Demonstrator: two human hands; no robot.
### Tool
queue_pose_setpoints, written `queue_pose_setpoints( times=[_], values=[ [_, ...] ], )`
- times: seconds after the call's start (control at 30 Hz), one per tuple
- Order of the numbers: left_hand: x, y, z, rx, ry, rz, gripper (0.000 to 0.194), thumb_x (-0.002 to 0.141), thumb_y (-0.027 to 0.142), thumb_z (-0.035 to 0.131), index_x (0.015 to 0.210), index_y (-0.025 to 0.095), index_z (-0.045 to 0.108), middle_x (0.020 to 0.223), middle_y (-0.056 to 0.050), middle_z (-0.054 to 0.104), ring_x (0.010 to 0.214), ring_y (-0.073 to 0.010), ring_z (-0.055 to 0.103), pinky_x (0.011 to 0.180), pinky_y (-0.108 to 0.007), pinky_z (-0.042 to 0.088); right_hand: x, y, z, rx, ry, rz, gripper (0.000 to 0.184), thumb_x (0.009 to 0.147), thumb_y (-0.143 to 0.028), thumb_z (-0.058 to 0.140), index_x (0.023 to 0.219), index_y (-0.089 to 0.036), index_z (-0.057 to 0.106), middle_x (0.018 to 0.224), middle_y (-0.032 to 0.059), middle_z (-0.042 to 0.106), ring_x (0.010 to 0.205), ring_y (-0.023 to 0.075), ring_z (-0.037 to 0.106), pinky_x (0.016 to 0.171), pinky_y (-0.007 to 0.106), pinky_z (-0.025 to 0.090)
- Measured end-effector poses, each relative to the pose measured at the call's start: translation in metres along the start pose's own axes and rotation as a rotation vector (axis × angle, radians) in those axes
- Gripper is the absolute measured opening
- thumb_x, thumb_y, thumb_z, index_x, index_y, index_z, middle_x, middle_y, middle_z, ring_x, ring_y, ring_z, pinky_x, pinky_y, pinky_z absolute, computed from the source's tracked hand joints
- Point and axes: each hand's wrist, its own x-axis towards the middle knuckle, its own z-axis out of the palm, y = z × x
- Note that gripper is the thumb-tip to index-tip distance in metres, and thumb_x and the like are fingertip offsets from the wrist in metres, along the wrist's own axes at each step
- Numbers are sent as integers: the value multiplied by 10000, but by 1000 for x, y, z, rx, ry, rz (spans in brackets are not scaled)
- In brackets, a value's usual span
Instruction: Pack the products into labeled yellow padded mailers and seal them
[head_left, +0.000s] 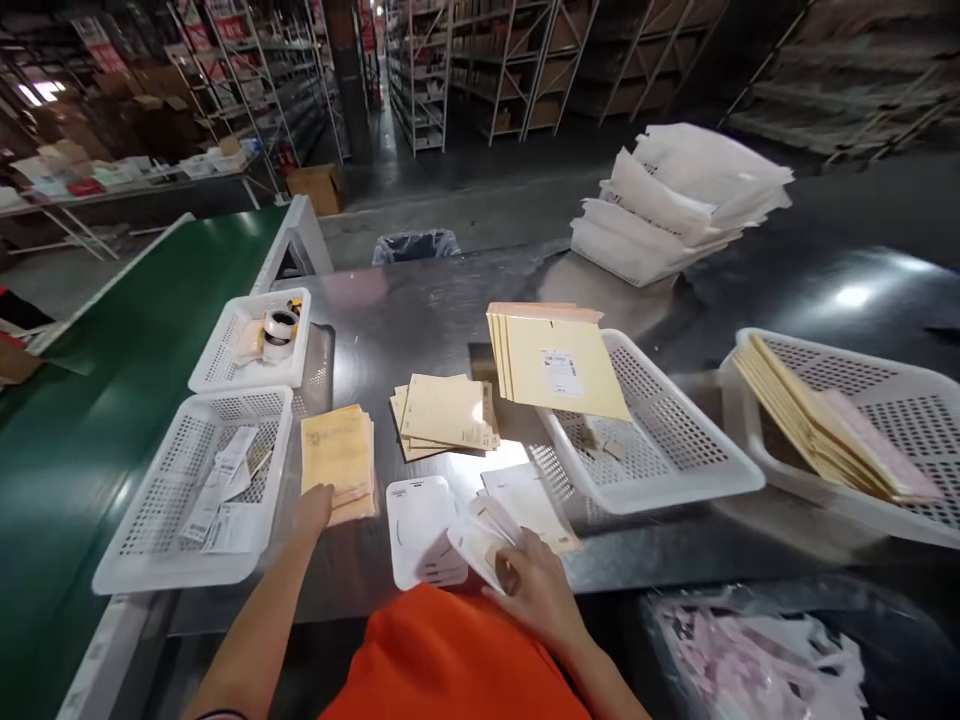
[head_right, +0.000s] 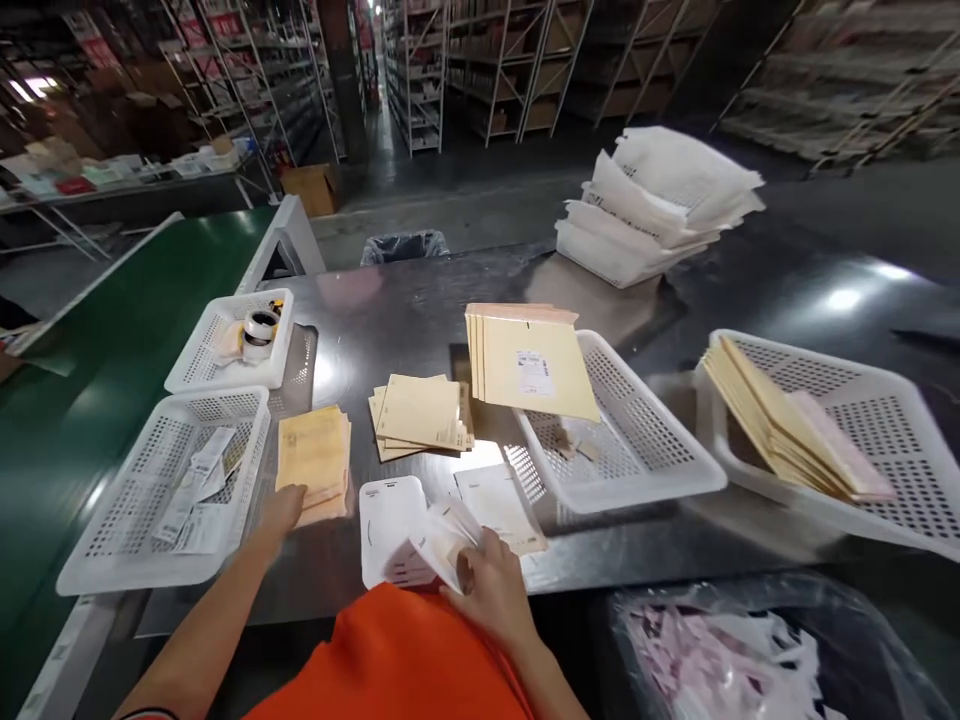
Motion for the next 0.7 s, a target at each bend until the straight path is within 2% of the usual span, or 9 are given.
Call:
queue_pose_setpoints(
  times=[0.13,0.2,0.27,0.33,0.4,0.47,0.57,0.63,0.7],
  values=[
    [-7,-5,-2,0,57,7,266,947,114,379,1006,111,638,958,-75,670,884,-179,634,798,-330,483,-6,7,-2,-12,75,43,417,681,-511,724,924,-172,709,1310,173,464,1166,351,464,999,447,365],
    [-10,-10,-16,-10,136,-20,340,970,136,301,1013,106,637,972,-98,663,887,-200,630,772,-323,471,-11,8,-1,-11,101,77,379,685,-490,731,895,-175,703,1273,166,485,1145,341,479,989,444,376],
    [-14,-12,-36,-17,241,-41,428,992,166,216,1044,77,631,1034,-144,636,970,-235,605,822,-349,459,-16,8,0,-16,106,96,356,682,-467,741,881,-175,700,1226,160,507,1110,331,498,970,440,393],
    [-22,-3,-53,-16,314,9,453,999,186,202,1060,62,633,1083,-168,607,1075,-264,554,917,-388,427,-19,9,1,-24,106,90,368,675,-467,749,888,-170,703,1202,160,514,1088,328,509,961,434,401],
    [-34,21,-60,-15,311,145,400,992,193,271,1027,102,659,1071,-143,606,1116,-263,523,972,-400,399,-20,12,2,-35,118,65,403,669,-483,753,914,-165,709,1220,166,505,1093,331,510,964,434,403],
    [-44,59,-51,-35,257,282,321,980,243,368,995,145,673,1039,-119,614,1080,-250,542,943,-380,420,-19,15,4,-46,143,40,425,667,-493,754,930,-162,714,1241,171,494,1114,335,502,976,437,400],
    [-50,120,-15,-81,121,401,300,977,340,420,1011,175,668,1015,-103,626,1008,-240,595,842,-348,465,-15,13,5,-67,175,-10,463,662,-518,758,949,-156,717,1268,179,482,1149,342,479,993,442,391],
    [-51,150,13,-109,45,376,306,986,277,373,1097,144,626,1012,-125,621,939,-242,630,785,-351,480,-12,8,5,-99,163,-42,489,655,-530,767,970,-159,717,1308,183,467,1166,349,464,999,451,381],
    [-55,166,36,-141,-8,323,308,958,162,344,1159,93,567,1044,-158,602,892,-246,645,740,-351,483,-7,0,6,-142,109,-70,494,658,-533,770,984,-166,715,1354,180,449,1174,352,457,991,453,380]
  ],
)
